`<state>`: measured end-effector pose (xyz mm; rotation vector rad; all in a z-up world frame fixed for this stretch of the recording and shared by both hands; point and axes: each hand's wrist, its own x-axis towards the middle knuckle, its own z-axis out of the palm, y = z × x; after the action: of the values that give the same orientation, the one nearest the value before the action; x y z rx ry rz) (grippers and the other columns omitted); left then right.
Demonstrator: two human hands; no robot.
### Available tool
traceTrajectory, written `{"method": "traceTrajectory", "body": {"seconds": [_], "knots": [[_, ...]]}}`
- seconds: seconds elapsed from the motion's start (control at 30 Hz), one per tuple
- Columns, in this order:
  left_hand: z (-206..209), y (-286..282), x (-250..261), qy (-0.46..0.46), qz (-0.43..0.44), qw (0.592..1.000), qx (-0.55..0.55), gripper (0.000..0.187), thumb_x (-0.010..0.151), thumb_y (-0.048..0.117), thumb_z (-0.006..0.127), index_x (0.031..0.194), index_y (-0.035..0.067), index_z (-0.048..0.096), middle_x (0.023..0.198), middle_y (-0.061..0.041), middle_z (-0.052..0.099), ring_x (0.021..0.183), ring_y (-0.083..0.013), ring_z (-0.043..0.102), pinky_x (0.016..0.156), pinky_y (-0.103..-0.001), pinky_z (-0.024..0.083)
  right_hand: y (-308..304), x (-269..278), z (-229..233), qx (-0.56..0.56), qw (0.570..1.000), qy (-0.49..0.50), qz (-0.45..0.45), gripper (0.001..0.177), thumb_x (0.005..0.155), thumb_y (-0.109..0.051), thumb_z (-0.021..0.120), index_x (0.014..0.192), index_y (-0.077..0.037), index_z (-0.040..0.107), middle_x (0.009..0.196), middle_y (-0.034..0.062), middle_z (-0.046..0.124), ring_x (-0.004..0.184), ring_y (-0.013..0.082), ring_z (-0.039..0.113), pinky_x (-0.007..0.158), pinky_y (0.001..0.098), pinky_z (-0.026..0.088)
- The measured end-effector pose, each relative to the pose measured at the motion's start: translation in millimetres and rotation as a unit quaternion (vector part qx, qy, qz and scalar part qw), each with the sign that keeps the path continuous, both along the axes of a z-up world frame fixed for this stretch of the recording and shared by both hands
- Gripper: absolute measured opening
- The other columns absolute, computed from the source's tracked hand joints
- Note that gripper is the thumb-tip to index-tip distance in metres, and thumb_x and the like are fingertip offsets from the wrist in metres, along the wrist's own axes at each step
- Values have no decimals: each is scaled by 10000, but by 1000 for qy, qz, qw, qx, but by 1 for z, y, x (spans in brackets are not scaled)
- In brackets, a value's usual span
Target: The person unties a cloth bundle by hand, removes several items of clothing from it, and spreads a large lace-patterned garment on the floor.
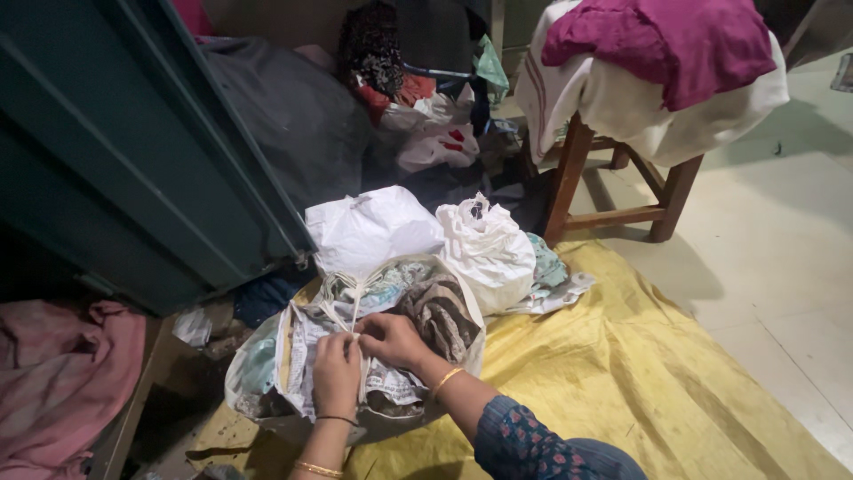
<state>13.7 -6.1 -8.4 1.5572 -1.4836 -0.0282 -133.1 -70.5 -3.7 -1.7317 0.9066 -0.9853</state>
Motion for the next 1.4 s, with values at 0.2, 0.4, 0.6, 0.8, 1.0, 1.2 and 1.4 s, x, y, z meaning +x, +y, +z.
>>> {"method": "traceTrajectory", "body": {"seconds": [0.2, 0.4, 0.6, 0.8, 1.0, 1.2, 1.4], "knots": [[1, -9, 16, -18, -13, 995, 97, 110, 861, 134, 700, 954, 76, 690, 919, -169, 654, 845, -384, 667, 738, -474, 545, -1, 1, -8, -60, 997, 31, -27, 256, 838, -219, 739, 1052, -82, 768, 855, 96, 763, 753, 167, 734, 739, 327, 589], [2, -16, 22, -67, -26, 990, 120, 104, 836, 180, 699, 877, 98, 650, 925, -141, 668, 842, -382, 677, 746, -490, 546, 2, 1, -3, -65, 998, 10, -15, 277, 827, -238, 770, 1054, -80, 749, 873, 94, 764, 778, 181, 747, 749, 334, 597], [-6, -15, 18, -165, -19, 980, 107, 147, 880, 205, 653, 954, 99, 583, 1002, -147, 627, 853, -411, 652, 721, -516, 539, 12, 4, 9, -131, 990, 37, -48, 217, 836, -211, 757, 1004, -72, 754, 879, 148, 751, 795, 272, 750, 748, 366, 594], [-8, -8, 18, -145, -39, 985, 81, 161, 883, 187, 632, 992, 85, 572, 1022, -174, 606, 854, -424, 646, 699, -532, 525, 17, 3, 23, -111, 992, 35, -37, 215, 836, -217, 738, 997, -77, 757, 883, 153, 747, 797, 298, 759, 754, 381, 596], [-31, -22, 27, -157, -48, 981, 108, 156, 908, 212, 618, 997, 97, 562, 1030, -176, 605, 873, -419, 655, 721, -520, 544, 13, 10, 21, -142, 981, 119, -65, 218, 818, -220, 720, 969, -64, 745, 871, 179, 744, 824, 353, 737, 768, 428, 586], [-41, -30, 31, -147, -50, 981, 118, 201, 918, 175, 612, 1072, 74, 532, 1084, -194, 600, 889, -435, 650, 724, -528, 544, 18, 19, 22, -127, 978, 143, -89, 201, 853, -219, 705, 971, -61, 745, 861, 195, 735, 828, 375, 721, 778, 445, 572], [-20, -15, 23, -31, -54, 990, 127, 170, 900, 179, 644, 1034, 89, 592, 1063, -190, 614, 936, -441, 623, 773, -533, 515, 13, 5, 18, -132, 988, 58, -48, 231, 841, -177, 726, 1039, -61, 749, 924, 167, 750, 836, 315, 752, 776, 398, 593]]}}
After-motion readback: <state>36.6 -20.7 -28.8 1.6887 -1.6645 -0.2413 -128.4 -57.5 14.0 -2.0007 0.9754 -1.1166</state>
